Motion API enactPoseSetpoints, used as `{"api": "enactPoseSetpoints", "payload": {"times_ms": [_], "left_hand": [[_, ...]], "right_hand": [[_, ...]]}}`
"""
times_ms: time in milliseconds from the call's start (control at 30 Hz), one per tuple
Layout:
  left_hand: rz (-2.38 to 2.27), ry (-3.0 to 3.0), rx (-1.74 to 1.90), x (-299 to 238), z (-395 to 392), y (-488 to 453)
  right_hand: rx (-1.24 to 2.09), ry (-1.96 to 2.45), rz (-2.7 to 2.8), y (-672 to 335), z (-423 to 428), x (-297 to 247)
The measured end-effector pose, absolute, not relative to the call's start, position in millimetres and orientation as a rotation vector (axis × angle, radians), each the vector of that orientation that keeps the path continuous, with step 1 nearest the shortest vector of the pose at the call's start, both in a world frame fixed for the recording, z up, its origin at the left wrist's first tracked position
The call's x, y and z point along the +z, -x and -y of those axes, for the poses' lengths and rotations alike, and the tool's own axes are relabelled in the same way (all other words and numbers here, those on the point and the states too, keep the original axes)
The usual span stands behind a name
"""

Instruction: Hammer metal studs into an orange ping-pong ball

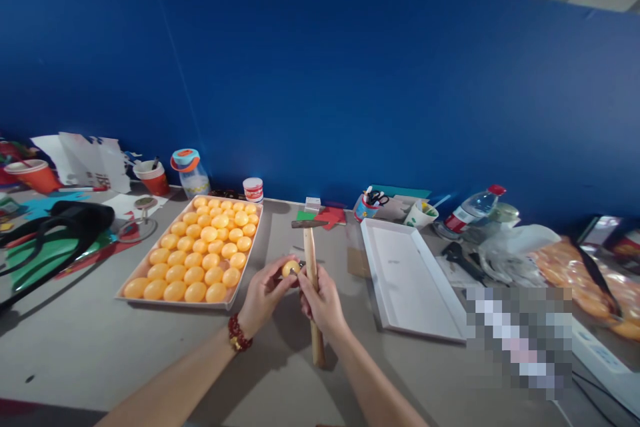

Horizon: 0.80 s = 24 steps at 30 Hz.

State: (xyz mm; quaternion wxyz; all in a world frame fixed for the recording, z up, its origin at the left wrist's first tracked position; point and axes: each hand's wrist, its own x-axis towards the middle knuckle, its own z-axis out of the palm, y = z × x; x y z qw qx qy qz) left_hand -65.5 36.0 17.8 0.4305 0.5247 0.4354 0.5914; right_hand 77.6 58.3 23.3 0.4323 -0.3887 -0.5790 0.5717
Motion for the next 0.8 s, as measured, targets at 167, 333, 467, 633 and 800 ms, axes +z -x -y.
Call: {"api": "enactPoseSetpoints", "payload": {"times_ms": [167,333,467,633,800], "left_hand": [[-1.088,-1.189,1.545,17,-44,71],[-1.174,-1.163,1.612,21,-53,86],[-1.143,-1.118,1.637,22,-56,90],[-1.074,-1.099,1.631,22,-55,83],[-1.056,-1.075,1.596,15,-57,81]], "right_hand": [[1.22,1.065,1.643,-99,-65,43],[0.849,1.117,2.056,-123,-67,65],[0.764,1.131,2.172,-128,-66,70],[0.745,1.164,2.227,-132,-64,68],[0.757,1.207,2.302,-147,-60,60]]}}
